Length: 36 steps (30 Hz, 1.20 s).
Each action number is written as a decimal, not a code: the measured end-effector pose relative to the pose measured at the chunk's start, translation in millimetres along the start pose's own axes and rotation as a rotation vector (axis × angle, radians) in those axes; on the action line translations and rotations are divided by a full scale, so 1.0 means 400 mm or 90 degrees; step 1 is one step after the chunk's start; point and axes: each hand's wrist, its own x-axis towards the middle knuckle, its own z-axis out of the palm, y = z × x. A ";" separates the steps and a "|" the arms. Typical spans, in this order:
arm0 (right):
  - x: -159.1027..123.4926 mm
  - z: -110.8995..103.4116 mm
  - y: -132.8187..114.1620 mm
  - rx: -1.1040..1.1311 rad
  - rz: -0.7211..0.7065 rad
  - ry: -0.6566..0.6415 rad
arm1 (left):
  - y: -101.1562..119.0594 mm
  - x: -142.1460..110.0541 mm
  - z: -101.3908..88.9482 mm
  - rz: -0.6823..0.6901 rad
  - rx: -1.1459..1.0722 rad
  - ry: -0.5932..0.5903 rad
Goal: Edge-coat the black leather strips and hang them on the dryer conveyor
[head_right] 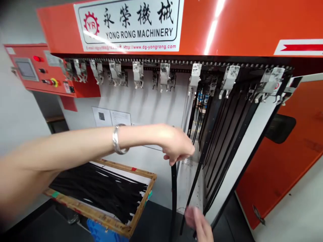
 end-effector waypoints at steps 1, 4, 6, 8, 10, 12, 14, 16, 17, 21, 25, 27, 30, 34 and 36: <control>0.002 0.027 -0.024 0.016 -0.043 -0.024 | -0.005 0.036 0.022 -0.008 -0.012 0.005; 0.029 0.140 -0.107 0.075 -0.175 -0.114 | -0.024 0.075 0.065 -0.041 -0.025 0.162; 0.058 0.213 -0.159 0.108 -0.216 -0.125 | -0.046 0.042 0.072 -0.038 0.051 0.365; 0.091 0.260 -0.201 0.144 -0.237 -0.102 | -0.075 -0.020 0.061 -0.034 0.155 0.563; 0.124 0.279 -0.235 0.165 -0.256 -0.087 | -0.107 -0.082 0.036 -0.087 0.143 0.751; 0.156 0.281 -0.263 0.175 -0.276 -0.087 | -0.140 -0.118 -0.005 -0.150 -0.021 0.912; 0.183 0.279 -0.286 0.184 -0.291 -0.091 | -0.171 -0.122 -0.059 -0.158 -0.251 0.969; 0.206 0.282 -0.302 0.195 -0.297 -0.097 | -0.199 -0.100 -0.120 -0.085 -0.475 0.919; 0.215 0.285 -0.307 0.198 -0.300 -0.098 | -0.212 -0.086 -0.149 -0.040 -0.574 0.882; 0.246 0.301 -0.322 0.201 -0.321 -0.099 | -0.249 -0.046 -0.224 0.058 -0.793 0.820; 0.276 0.307 -0.350 0.201 -0.343 -0.102 | -0.269 -0.042 -0.236 0.050 -0.817 0.830; 0.293 0.305 -0.372 0.201 -0.354 -0.100 | -0.273 -0.043 -0.236 0.046 -0.818 0.831; 0.314 0.300 -0.403 0.201 -0.368 -0.098 | -0.275 -0.042 -0.238 0.046 -0.812 0.830; 0.329 0.295 -0.421 0.197 -0.378 -0.095 | -0.278 -0.045 -0.216 0.096 -0.822 0.813; 0.333 0.294 -0.422 0.188 -0.382 -0.089 | -0.281 -0.043 -0.189 0.130 -0.836 0.787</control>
